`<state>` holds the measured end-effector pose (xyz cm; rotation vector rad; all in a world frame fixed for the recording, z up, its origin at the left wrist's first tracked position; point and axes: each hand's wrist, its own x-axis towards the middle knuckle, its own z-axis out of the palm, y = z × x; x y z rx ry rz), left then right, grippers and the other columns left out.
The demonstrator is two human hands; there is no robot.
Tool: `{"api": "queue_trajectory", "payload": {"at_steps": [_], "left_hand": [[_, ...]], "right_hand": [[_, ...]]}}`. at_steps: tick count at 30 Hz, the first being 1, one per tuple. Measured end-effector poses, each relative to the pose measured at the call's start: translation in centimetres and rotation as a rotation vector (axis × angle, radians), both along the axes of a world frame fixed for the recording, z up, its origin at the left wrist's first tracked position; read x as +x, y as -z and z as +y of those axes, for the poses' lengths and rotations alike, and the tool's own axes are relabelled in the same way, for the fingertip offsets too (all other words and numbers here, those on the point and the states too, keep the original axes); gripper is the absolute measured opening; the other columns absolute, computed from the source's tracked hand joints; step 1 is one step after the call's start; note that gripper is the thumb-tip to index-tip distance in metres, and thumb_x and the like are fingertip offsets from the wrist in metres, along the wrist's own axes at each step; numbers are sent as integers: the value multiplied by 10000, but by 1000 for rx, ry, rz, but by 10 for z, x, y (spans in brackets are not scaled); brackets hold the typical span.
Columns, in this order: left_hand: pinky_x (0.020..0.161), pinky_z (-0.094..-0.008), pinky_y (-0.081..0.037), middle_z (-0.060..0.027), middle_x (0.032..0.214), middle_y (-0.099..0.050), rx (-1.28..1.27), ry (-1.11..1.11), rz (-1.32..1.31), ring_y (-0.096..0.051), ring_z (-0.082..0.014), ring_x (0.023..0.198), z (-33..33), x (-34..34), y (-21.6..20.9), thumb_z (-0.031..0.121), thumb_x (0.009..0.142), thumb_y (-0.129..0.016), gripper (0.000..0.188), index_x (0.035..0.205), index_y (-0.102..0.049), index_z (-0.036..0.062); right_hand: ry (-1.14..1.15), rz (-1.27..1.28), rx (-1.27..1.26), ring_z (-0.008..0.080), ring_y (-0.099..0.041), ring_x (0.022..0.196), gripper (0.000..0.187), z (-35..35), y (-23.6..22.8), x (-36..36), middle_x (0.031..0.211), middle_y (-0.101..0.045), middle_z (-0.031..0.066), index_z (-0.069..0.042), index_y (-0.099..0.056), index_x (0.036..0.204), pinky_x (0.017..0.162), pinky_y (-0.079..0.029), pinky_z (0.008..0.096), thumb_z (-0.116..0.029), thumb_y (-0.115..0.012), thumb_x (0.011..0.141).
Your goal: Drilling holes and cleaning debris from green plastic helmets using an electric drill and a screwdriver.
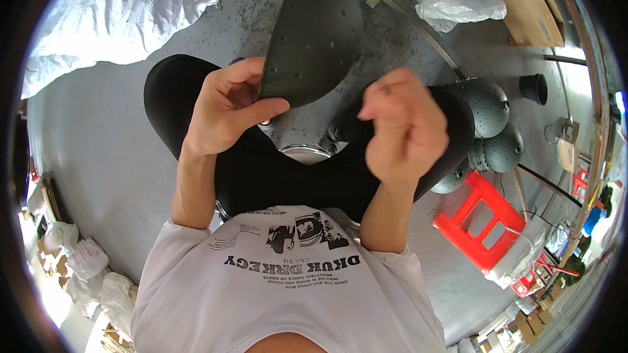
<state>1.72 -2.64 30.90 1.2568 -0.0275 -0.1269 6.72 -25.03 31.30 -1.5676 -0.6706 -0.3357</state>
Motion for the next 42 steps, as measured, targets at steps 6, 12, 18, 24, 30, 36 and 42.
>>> {"api": "queue_trajectory", "payload": {"at_steps": [6, 12, 18, 24, 30, 36, 42], "left_hand": [[764, -238, -499, -79, 1071, -688, 9, 10, 5, -615, -92, 895, 8, -1, -2, -110, 853, -672, 431, 1273, -581, -72], [893, -268, -539, -97, 1131, -679, 46, 43, -7, -645, -127, 1005, 9, -3, 1, -95, 882, -646, 407, 1281, -569, -74], [894, -271, -535, -93, 1108, -683, 80, 29, -47, -639, -115, 992, 4, -3, 4, -60, 906, -638, 380, 1279, -568, -72], [890, -266, -529, -88, 1097, -684, 101, 37, -38, -630, -104, 983, 3, -2, 2, -30, 932, -622, 355, 1281, -570, -73], [790, -227, -493, -66, 1047, -676, 95, -1, -43, -598, -76, 908, -1, -2, 3, 1, 952, -621, 352, 1287, -561, -86], [839, -245, -518, -70, 1041, -688, 116, 4, -42, -608, -84, 933, -1, -2, 3, 32, 964, -619, 326, 1268, -581, -80], [817, -241, -512, -59, 1005, -691, 167, -10, -26, -595, -73, 907, -2, -3, 7, 20, 953, -624, 296, 1234, -607, -72]], "right_hand": [[-84, 39, -437, 233, -492, 562, 209, 30, -7, -13, 650, -528, 39, -51, -572, 749, 568, -370, 326, -147, -717, 864], [-88, -102, -545, 239, -516, 578, 225, 39, -6, -13, 651, -549, 42, -56, -582, 757, 594, -382, 339, -192, -728, 859], [-98, -86, -563, 256, -516, 582, 206, 40, -5, -15, 651, -547, 60, -38, -595, 766, 595, -374, 341, -172, -711, 871], [-77, -39, -496, 267, -501, 583, 185, 39, -3, -15, 658, -553, 69, -33, -612, 776, 587, -386, 347, -158, -708, 873], [-66, -28, -460, 266, -492, 579, 182, 41, 0, -16, 656, -555, 69, -35, -617, 776, 583, -385, 345, -157, -708, 875], [-73, -17, -465, 257, -481, 571, 201, 42, 0, -16, 646, -542, 56, -44, -609, 762, 579, -375, 343, -172, -701, 886], [-109, -16, -563, 253, -490, 582, 224, 39, -4, -16, 658, -543, 42, -58, -576, 767, 612, -381, 340, -198, -678, 909]]}}
